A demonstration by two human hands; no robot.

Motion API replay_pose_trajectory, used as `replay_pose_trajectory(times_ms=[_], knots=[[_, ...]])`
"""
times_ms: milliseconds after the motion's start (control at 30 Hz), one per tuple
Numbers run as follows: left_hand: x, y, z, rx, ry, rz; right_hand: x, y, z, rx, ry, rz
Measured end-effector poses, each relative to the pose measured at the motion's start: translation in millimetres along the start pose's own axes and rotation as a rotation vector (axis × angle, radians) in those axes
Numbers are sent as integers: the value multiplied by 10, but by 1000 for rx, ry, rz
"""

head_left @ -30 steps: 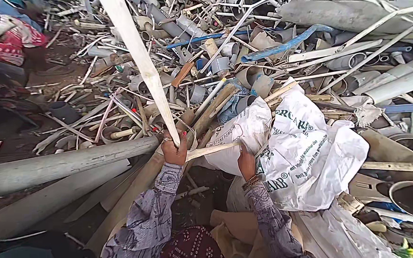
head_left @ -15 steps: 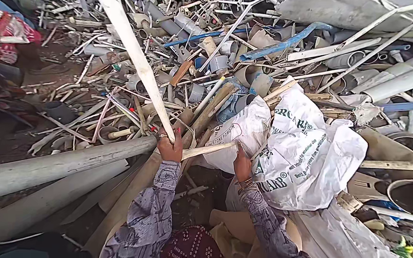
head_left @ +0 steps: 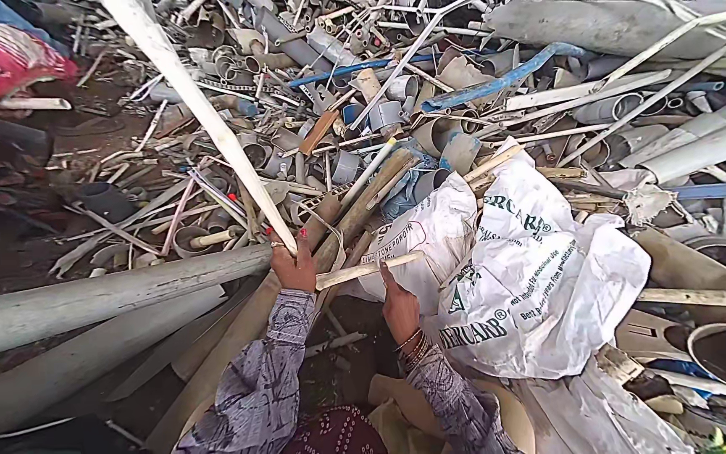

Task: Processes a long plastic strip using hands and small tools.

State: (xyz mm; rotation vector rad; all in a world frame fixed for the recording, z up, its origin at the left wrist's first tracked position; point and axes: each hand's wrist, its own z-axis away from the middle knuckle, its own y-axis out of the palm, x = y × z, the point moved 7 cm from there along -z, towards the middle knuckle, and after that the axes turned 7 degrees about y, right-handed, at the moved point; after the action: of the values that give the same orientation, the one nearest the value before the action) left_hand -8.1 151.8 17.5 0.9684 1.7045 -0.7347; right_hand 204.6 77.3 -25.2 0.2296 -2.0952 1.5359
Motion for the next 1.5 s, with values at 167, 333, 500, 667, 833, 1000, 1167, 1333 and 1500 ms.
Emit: replay_pose_trajectory(times_ms=[167,333,500,667,833,1000,1167,1333,1500], knots=[[-45,0,12,-15,-72,77,-560,-112,-421,128,407,80],[55,1,-13,-64,-202,143,51,44,46,-174,-102,-63],[59,-13,16,-55,-210,134,-577,-46,-359,-51,312,10],[74,7,-8,-77,-303,154,-296,71,-72,-242,-40,-65],[87,-14,18,-89,-396,177,-420,72,-214,-243,74,-61],[110,8,13,-82,-404,159,-580,22,-344,-133,208,-17],[116,21,14,-71,-389,184,-599,2,-374,-128,195,-19],[123,-3,31,-123,-452,282,-595,89,-343,-203,232,-145],[63,57,56,-138,-492,542,-629,18,-393,-163,216,-97]])
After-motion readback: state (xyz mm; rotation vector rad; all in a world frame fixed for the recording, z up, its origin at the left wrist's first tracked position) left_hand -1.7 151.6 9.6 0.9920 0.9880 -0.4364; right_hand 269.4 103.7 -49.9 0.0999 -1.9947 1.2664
